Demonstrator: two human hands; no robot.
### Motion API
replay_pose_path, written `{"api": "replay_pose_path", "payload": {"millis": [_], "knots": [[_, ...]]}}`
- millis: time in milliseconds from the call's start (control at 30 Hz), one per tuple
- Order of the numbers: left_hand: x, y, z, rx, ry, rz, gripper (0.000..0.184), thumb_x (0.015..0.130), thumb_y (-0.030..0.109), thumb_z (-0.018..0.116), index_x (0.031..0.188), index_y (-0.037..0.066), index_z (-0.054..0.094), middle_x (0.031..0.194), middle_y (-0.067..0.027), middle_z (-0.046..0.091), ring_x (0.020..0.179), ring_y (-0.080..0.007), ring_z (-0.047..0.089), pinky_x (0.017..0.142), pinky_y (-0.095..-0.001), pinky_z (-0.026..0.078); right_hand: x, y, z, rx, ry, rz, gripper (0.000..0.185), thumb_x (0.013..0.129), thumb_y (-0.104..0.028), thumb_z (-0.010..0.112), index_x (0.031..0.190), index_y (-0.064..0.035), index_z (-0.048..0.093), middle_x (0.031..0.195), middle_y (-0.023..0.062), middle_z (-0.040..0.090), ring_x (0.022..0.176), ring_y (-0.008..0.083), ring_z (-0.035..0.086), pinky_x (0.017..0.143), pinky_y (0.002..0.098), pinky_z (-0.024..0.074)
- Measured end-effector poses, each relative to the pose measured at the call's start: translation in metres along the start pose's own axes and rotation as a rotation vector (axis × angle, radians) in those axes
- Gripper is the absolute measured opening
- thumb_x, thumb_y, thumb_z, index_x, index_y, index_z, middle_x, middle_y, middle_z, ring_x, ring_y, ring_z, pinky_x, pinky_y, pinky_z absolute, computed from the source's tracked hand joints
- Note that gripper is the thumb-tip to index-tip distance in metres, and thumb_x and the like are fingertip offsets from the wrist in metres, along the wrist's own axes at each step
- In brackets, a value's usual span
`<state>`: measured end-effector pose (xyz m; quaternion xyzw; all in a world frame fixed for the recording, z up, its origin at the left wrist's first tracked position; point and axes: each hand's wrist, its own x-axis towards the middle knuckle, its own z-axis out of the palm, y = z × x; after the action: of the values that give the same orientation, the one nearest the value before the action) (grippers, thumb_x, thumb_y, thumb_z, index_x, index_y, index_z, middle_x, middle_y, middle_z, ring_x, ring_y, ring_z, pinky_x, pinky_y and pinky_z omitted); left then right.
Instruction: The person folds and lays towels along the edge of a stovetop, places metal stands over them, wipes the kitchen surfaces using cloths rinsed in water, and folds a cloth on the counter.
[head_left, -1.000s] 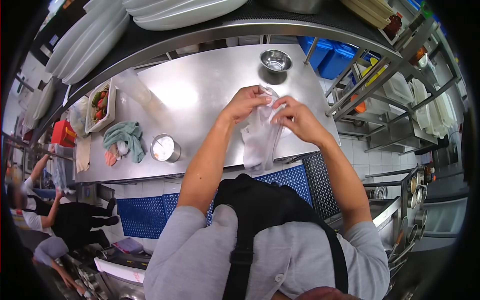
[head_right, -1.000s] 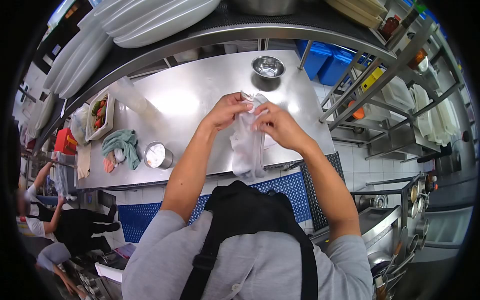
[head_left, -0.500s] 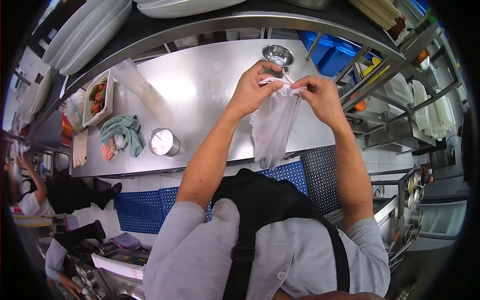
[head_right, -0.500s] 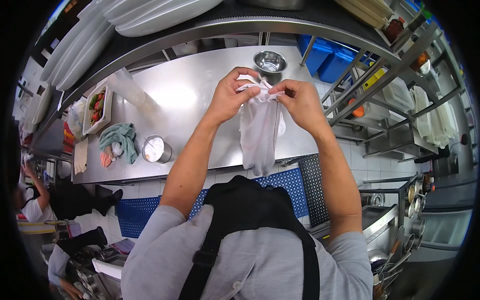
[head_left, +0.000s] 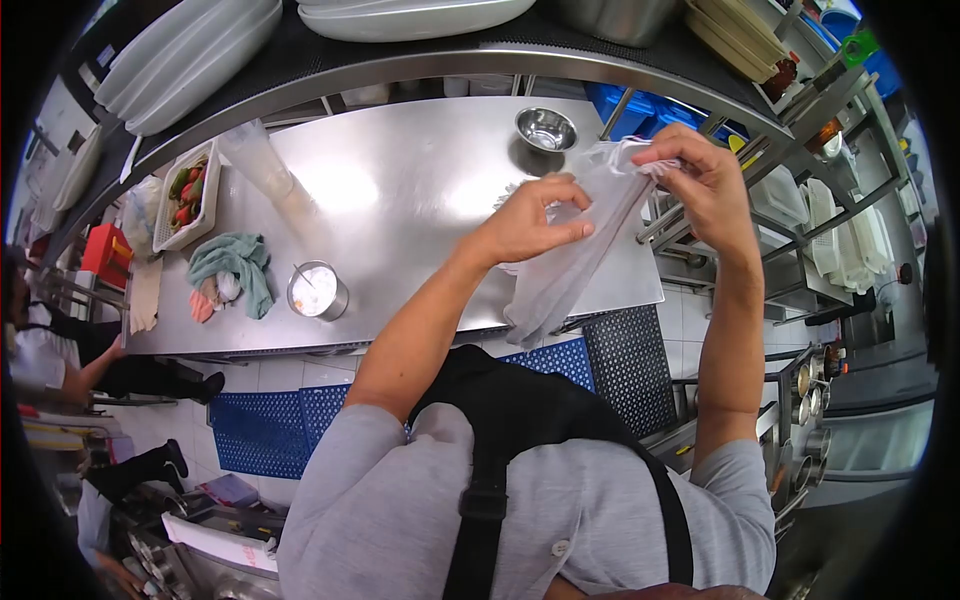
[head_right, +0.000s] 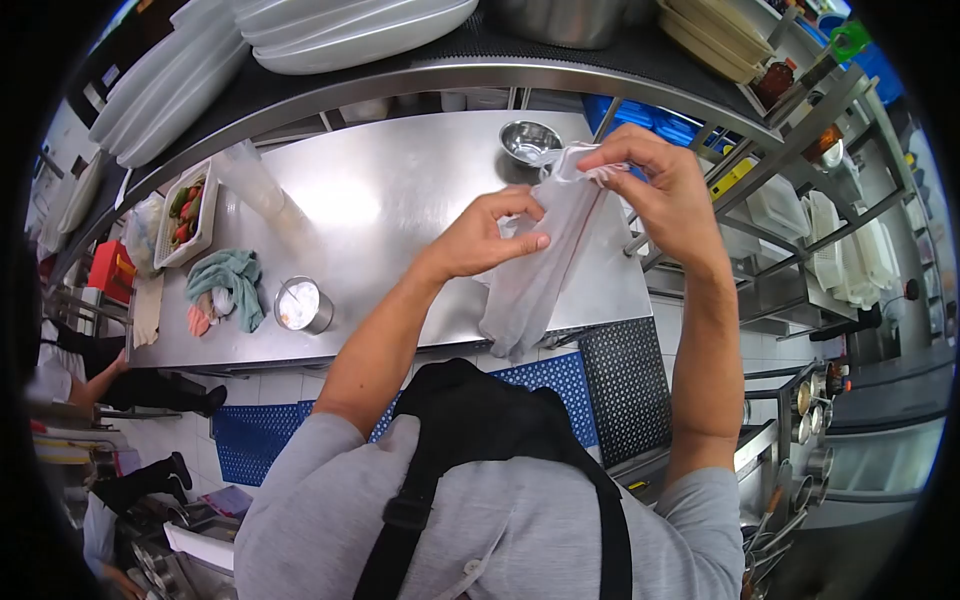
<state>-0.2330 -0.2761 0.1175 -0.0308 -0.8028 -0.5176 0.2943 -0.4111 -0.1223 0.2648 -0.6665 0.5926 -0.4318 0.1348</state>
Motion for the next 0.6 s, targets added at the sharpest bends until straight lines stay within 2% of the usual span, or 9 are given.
{"api": "replay_pose_path", "payload": {"millis": [100, 167, 233, 300, 367, 400, 500, 567, 600], "knots": [[-0.006, -0.004, 0.014, 0.089, 0.001, 0.015, 0.034, 0.088, 0.026, 0.079, 0.107, 0.000, 0.070, 0.102, -0.0136, 0.065, 0.103, -0.0262, 0.059, 0.096, -0.0385, 0.043, -0.007, -0.011, -0.029, -0.028, 0.073, -0.061, 0.023, 0.085, 0.010, 0.061, 0.103, 0.0038, 0.075, 0.102, 0.0083, 0.068, 0.098, 0.0156, 0.062, 0.089, 0.0265, 0.0475], [-0.003, -0.002, 0.019, 0.036, -0.014, -0.018, 0.030, 0.087, 0.024, 0.077, 0.102, -0.002, 0.072, 0.096, -0.0117, 0.066, 0.097, -0.0247, 0.061, 0.091, -0.0377, 0.045, -0.015, -0.017, -0.050, -0.016, 0.145, -0.087, 0.025, 0.085, 0.011, 0.060, 0.104, 0.0038, 0.075, 0.104, 0.0086, 0.068, 0.100, 0.0155, 0.062, 0.090, 0.0262, 0.0473], [0.005, 0.009, 0.011, 0.045, -0.111, -0.061, 0.027, 0.086, 0.022, 0.076, 0.098, -0.002, 0.072, 0.091, -0.0103, 0.067, 0.091, -0.0230, 0.061, 0.087, -0.0373, 0.046, -0.025, -0.022, -0.078, -0.087, 0.223, -0.128, 0.022, 0.088, 0.009, 0.062, 0.105, 0.0050, 0.074, 0.107, 0.0078, 0.066, 0.102, 0.0155, 0.062, 0.091, 0.0263, 0.0468], [0.015, 0.024, 0.009, 0.020, -0.058, -0.008, 0.020, 0.085, 0.016, 0.076, 0.092, -0.002, 0.072, 0.085, -0.0093, 0.065, 0.082, -0.0204, 0.061, 0.078, -0.0352, 0.047, -0.036, -0.018, -0.113, -0.083, 0.353, -0.189, 0.018, 0.091, 0.005, 0.064, 0.106, 0.0048, 0.074, 0.109, 0.0076, 0.066, 0.104, 0.0155, 0.062, 0.094, 0.0264, 0.0462], [0.032, 0.052, -0.001, 0.024, -0.028, 0.039, 0.018, 0.085, 0.014, 0.075, 0.092, -0.002, 0.072, 0.083, -0.0088, 0.064, 0.079, -0.0193, 0.060, 0.075, -0.0334, 0.047, -0.049, -0.019, -0.152, -0.044, 0.445, -0.220, 0.018, 0.097, -0.004, 0.067, 0.112, 0.0038, 0.073, 0.115, 0.0075, 0.067, 0.109, 0.0161, 0.062, 0.100, 0.0281, 0.0455], [0.045, 0.068, -0.009, 0.066, -0.029, 0.137, 0.014, 0.086, 0.011, 0.075, 0.091, -0.002, 0.072, 0.082, -0.0064, 0.064, 0.076, -0.0154, 0.059, 0.072, -0.0313, 0.047, -0.053, -0.022, -0.172, -0.060, 0.490, -0.234, 0.019, 0.097, -0.005, 0.067, 0.114, 0.0040, 0.072, 0.116, 0.0074, 0.068, 0.108, 0.0156, 0.063, 0.099, 0.0277, 0.0461], [0.088, 0.145, -0.034, 0.222, 0.030, 0.200, 0.009, 0.087, 0.008, 0.073, 0.090, -0.001, 0.072, 0.085, -0.0027, 0.065, 0.078, -0.0096, 0.059, 0.068, -0.0274, 0.046, -0.067, -0.041, -0.228, -0.027, 0.622, -0.237, 0.023, 0.099, -0.008, 0.067, 0.119, 0.0042, 0.070, 0.116, 0.0073, 0.071, 0.105, 0.0131, 0.064, 0.098, 0.0260, 0.0476], [0.126, 0.179, -0.045, 0.216, 0.057, 0.370, 0.010, 0.089, 0.009, 0.072, 0.090, -0.001, 0.072, 0.082, 0.0000, 0.064, 0.077, -0.0084, 0.058, 0.068, -0.0257, 0.046, -0.075, -0.053, -0.264, -0.001, 0.685, -0.264, 0.025, 0.100, -0.008, 0.067, 0.121, 0.0039, 0.070, 0.116, 0.0073, 0.072, 0.105, 0.0127, 0.065, 0.098, 0.0263, 0.0484], [0.139, 0.210, -0.050, 0.396, 0.073, 0.399, 0.011, 0.090, 0.009, 0.071, 0.091, -0.001, 0.072, 0.079, 0.0007, 0.063, 0.077, -0.0080, 0.057, 0.071, -0.0248, 0.048, -0.081, -0.061, -0.278, 0.026, 0.705, -0.258, 0.026, 0.100, -0.008, 0.066, 0.124, 0.0037, 0.069, 0.116, 0.0085, 0.071, 0.106, 0.0125, 0.065, 0.098, 0.0268, 0.0496]]}}
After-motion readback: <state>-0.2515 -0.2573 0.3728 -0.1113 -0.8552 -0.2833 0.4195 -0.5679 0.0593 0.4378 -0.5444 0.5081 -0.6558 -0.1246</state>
